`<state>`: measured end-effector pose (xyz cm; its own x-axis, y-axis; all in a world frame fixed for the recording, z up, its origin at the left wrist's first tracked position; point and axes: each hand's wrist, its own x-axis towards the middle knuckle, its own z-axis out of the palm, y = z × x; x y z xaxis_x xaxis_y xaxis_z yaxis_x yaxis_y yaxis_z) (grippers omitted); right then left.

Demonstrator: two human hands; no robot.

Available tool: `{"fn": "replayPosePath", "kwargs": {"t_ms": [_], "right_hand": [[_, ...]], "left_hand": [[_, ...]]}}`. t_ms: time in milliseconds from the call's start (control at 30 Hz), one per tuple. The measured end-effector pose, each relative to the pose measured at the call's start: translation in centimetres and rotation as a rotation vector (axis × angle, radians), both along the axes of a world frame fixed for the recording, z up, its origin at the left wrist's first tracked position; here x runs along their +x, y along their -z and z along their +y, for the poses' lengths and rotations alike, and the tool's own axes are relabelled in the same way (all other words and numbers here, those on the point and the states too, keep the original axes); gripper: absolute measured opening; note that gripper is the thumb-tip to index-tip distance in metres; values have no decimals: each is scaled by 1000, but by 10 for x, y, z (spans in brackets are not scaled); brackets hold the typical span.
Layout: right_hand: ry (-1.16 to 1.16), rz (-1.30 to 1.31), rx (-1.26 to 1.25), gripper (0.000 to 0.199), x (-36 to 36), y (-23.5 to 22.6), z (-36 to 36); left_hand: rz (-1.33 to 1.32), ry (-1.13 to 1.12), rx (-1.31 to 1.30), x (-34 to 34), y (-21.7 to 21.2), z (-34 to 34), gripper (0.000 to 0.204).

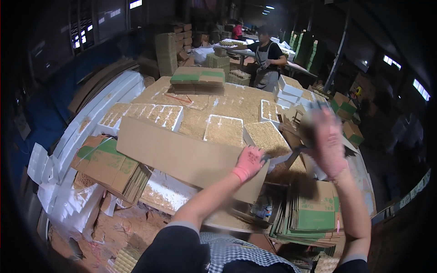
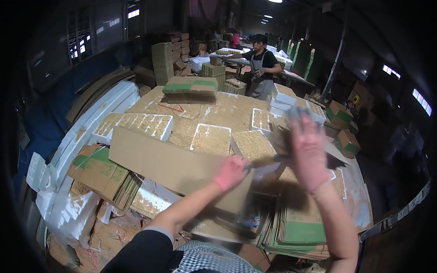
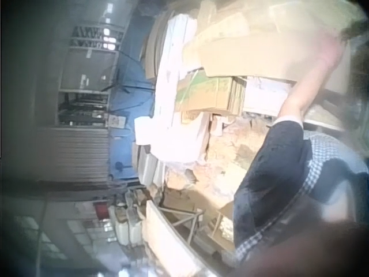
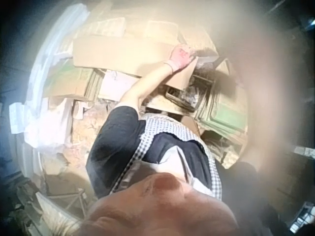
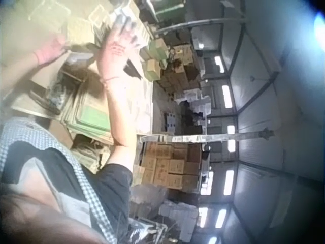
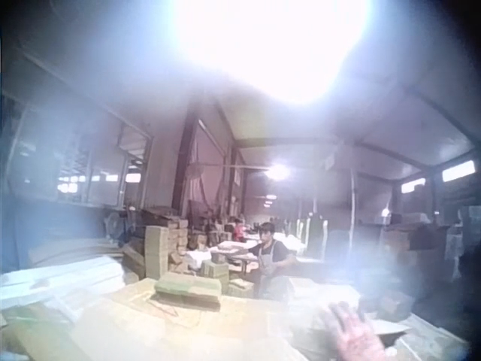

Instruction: The person assembles cardboard boxes, places them in a larger container, and adds a tray of small items into each box.

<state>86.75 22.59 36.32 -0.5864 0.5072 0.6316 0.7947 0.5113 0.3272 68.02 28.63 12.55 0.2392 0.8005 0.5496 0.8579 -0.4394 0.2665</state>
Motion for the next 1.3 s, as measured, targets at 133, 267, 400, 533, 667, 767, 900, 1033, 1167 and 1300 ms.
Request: {"fn": "replayPosePath", "kwargs": {"t_ms": [133,267,400,533,667,767,900,1033,1167,1300], "right_hand": [[-170,-88,-596,103,-73,121,65],[-121,-213,-841,133,-127,224,91],[-190,-119,-884,142,-165,260,91],[-191,-48,-865,109,-156,313,96],[-248,74,-903,89,-122,317,82],[-251,-92,-646,84,-143,218,45],[-324,-82,-861,83,-122,123,53],[-186,-109,-851,62,-114,81,75],[68,-328,-684,48,-112,96,133],[93,-220,-732,47,-90,108,151]], "left_hand": [[54,71,30,-25,27,-52,52],[260,-250,-266,-155,18,-95,105],[449,-241,-284,-238,1,-73,122],[513,54,-473,-242,1,-30,109],[557,114,-487,-227,-26,-46,66],[572,140,-401,-226,-67,-70,63],[587,247,-181,-205,-134,-54,58],[502,303,221,-209,-172,-15,62],[469,147,-76,-185,-96,62,60],[457,57,-110,-141,-76,73,66]]}}
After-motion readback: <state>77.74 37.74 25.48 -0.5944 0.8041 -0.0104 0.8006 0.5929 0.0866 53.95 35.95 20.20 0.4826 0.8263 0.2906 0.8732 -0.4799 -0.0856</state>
